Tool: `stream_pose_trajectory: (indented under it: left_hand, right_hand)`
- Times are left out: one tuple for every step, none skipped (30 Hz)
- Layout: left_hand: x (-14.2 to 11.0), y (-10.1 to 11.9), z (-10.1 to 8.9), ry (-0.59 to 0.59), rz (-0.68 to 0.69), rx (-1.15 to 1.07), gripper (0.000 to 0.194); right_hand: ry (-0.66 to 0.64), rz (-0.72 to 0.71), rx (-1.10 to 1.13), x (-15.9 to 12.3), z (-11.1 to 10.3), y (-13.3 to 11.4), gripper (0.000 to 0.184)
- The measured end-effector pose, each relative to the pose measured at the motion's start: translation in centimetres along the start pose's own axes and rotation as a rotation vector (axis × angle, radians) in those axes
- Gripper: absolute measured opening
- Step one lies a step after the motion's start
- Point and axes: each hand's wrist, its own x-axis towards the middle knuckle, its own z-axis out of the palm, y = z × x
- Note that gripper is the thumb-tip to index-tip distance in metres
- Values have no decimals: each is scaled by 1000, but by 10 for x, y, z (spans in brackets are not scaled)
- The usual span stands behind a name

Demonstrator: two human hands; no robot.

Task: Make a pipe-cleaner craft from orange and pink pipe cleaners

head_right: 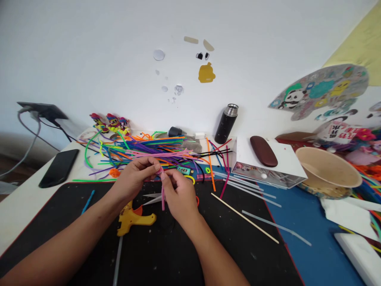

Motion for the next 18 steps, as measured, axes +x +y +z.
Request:
stream_pose_trajectory:
  left_hand:
    - [-1, 0, 0, -2, -2, 2, 26]
    - [-1, 0, 1, -5, -5, 3, 26]
    - [-2, 1, 2, -8, -9, 4, 27]
    - [-3, 1, 2, -11, -11, 5, 27]
    - [-4, 2, 3, -13, -12, 6, 28]
    - [-5, 3, 4, -16, -11, 8, 28]
    - [-6, 4, 4, -18, -9, 12, 28]
    - [-6, 5, 5, -19, -6, 16, 29]
    - [-7, 5, 6, -19, -3, 19, 29]
    - [-7, 6, 7, -19, -1, 22, 30]
    - [-7, 5, 8, -18, 0, 25, 31]
    - [-8, 5, 8, -16, 0, 25, 32]
    - [-8, 4, 9, -13, 0, 24, 33]
    - [-8, 3, 10, -11, -1, 22, 34]
    - [-8, 2, 11, -9, -1, 20, 34]
    - [-8, 1, 11, -7, 0, 19, 35]
    - [-8, 0, 12, -7, 0, 18, 35]
    - [-8, 0, 12, -11, -1, 18, 35]
  right_hand:
    - [-4, 11, 28, 0, 0, -1, 34]
    - [-4, 19, 52, 1, 0, -2, 34]
    - [-2, 24, 71, 1, 0, -3, 34]
    - [3, 26, 85, 1, 0, -3, 34]
    - [8, 26, 95, 1, 0, -3, 34]
    - [12, 24, 102, 2, 0, -3, 33]
    - [13, 22, 106, 2, 0, -2, 33]
    - [12, 21, 108, 2, 1, -1, 32]
    - [13, 19, 106, 2, 1, 0, 31]
    - [15, 17, 101, 2, 1, 1, 30]
    - [18, 15, 93, 2, 1, 2, 29]
    - [24, 13, 84, 2, 1, 3, 29]
    - [29, 12, 75, 3, 1, 4, 28]
    - [34, 10, 68, 3, 1, 4, 28]
    - [38, 8, 64, 3, 1, 4, 28]
    - [39, 5, 62, 3, 1, 3, 27]
    - [41, 4, 62, 3, 1, 3, 27]
    - [45, 3, 61, 2, 1, 2, 27]
